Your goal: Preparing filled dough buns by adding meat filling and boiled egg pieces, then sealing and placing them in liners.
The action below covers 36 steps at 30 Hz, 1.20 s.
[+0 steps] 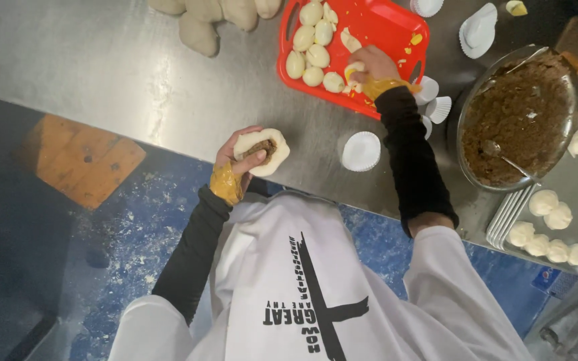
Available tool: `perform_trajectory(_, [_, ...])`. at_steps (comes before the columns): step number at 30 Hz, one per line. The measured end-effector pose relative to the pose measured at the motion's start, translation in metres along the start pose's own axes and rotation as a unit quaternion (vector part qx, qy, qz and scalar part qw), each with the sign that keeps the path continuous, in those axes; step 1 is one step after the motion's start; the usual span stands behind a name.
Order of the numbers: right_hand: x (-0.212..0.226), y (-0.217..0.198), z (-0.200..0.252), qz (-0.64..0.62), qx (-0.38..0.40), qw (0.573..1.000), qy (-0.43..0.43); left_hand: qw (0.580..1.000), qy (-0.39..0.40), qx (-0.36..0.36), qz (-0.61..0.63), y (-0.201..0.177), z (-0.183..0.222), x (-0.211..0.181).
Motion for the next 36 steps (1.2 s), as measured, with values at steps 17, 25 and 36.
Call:
perform_trajectory(17, [0.022,0.029,0.03,-0.217,-0.078,0.94,0.25,0.999,-0.025,0.017,-0.021,0.002,-0.024,0.005])
perform_trajectory(25, [-0.013,0.061,0.039,-0.393,-0.129,0.851,0.324,0.999,-0.037,0.015,0.001,-0.002,-0.03,0.007])
perform_trajectory(36, [0.199,-0.043,0.058,-0.435,-0.031,0.896,0.091,0.991,-0.101,0.051,0.077,0.029,-0.053,-0.007])
Point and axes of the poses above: each hand's wrist, its own z-axis away from the middle knuckle, its own y-axis out of the palm, x = y × z, the point moved 2 cm from there along -z, towards the middle knuckle, and after that the axes turned 7 degrees about y, right-handed, at the moved point
